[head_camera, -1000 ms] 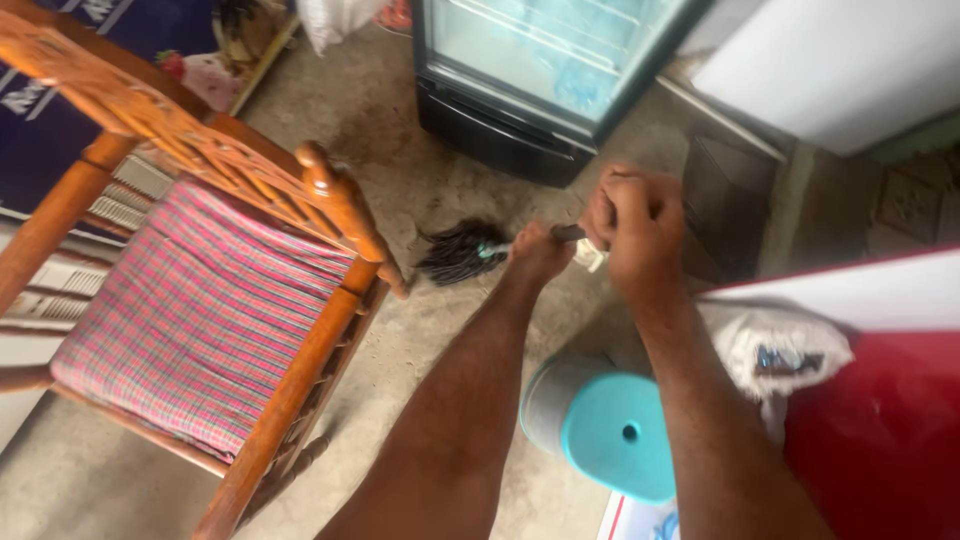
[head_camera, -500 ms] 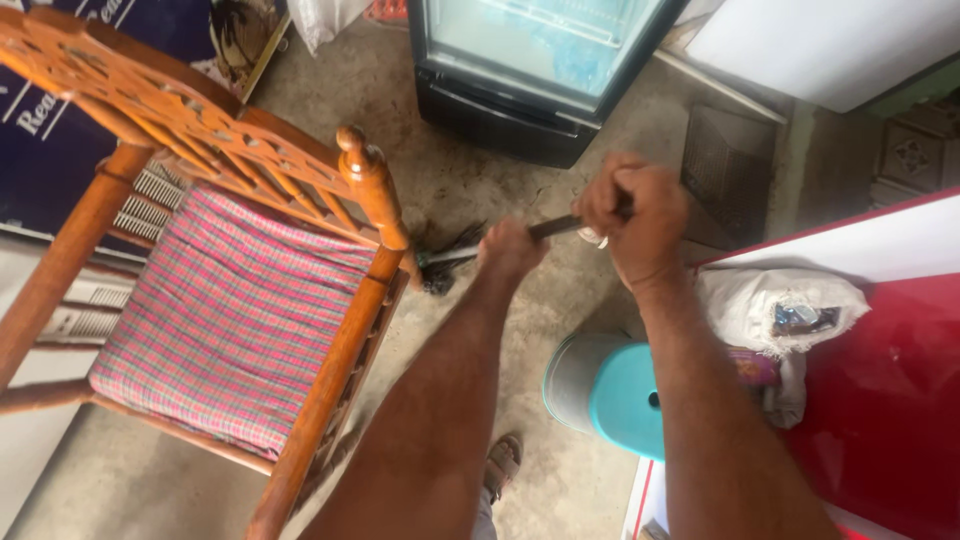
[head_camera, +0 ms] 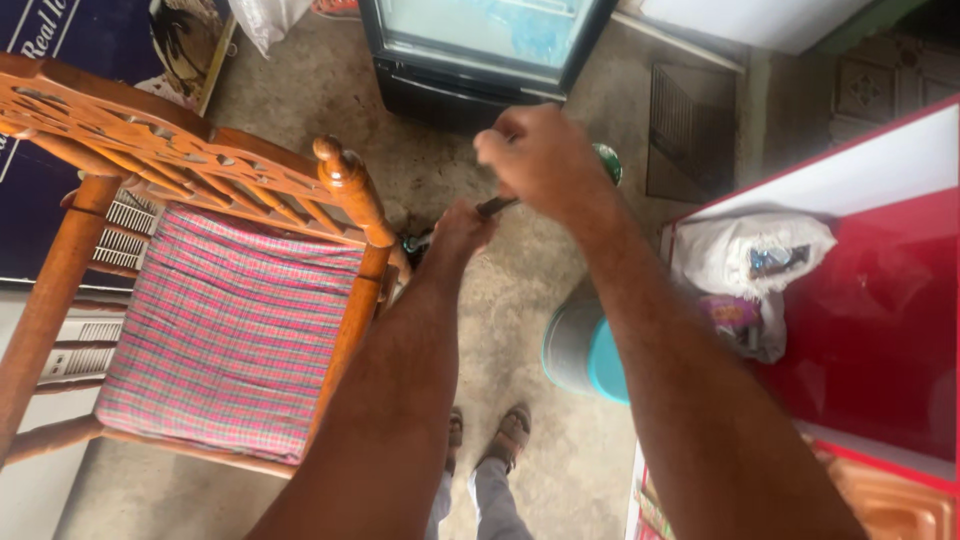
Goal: The person moves a wooden chair and a plastic chair to clear space, then retrieves a mop and a bucket. They dip the mop into the bucket and proceed to mop the floor area around the chairs and a refrigerator.
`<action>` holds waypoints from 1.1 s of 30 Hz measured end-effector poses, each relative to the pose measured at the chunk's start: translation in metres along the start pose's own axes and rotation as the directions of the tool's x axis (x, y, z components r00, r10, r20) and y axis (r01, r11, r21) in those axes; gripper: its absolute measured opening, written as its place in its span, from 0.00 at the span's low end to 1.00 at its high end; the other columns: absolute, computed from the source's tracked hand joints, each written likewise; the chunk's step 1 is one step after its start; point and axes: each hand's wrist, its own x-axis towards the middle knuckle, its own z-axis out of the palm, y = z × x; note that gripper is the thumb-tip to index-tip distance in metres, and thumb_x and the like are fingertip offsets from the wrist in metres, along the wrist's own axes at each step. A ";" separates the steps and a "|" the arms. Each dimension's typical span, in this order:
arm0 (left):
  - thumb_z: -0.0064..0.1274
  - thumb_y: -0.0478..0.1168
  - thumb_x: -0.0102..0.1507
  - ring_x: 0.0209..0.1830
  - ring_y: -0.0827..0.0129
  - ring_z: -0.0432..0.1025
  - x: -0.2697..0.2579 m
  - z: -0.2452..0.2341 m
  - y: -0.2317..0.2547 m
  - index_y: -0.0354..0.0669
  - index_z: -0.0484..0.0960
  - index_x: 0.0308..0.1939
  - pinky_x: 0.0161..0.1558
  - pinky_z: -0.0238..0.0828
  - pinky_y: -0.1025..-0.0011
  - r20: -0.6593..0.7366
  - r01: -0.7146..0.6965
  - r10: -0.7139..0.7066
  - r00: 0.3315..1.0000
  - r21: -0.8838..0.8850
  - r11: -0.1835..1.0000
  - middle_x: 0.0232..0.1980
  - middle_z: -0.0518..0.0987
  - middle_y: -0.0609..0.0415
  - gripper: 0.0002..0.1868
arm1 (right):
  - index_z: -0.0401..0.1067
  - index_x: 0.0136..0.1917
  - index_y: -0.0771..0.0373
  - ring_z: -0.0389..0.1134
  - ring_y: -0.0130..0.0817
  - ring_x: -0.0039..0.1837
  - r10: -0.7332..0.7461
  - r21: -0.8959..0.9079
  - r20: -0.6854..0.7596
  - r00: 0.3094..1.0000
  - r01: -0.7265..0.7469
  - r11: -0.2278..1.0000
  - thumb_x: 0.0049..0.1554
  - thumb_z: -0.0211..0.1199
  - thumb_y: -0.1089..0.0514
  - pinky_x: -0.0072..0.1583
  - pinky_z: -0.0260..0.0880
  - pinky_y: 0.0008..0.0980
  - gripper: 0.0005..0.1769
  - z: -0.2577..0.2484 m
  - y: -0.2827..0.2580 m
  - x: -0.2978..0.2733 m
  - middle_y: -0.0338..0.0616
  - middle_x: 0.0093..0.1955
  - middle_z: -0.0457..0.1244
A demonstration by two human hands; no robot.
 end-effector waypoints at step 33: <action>0.58 0.47 0.63 0.36 0.62 0.80 -0.014 0.113 -0.016 0.47 0.87 0.44 0.41 0.77 0.60 0.080 -0.092 0.098 0.992 -0.076 0.993 0.38 0.84 0.48 0.11 | 0.72 0.35 0.60 0.67 0.38 0.36 0.143 0.837 -0.489 0.860 0.417 0.353 0.61 0.49 0.28 0.60 0.72 0.46 0.35 0.023 0.099 -0.125 0.42 0.27 0.61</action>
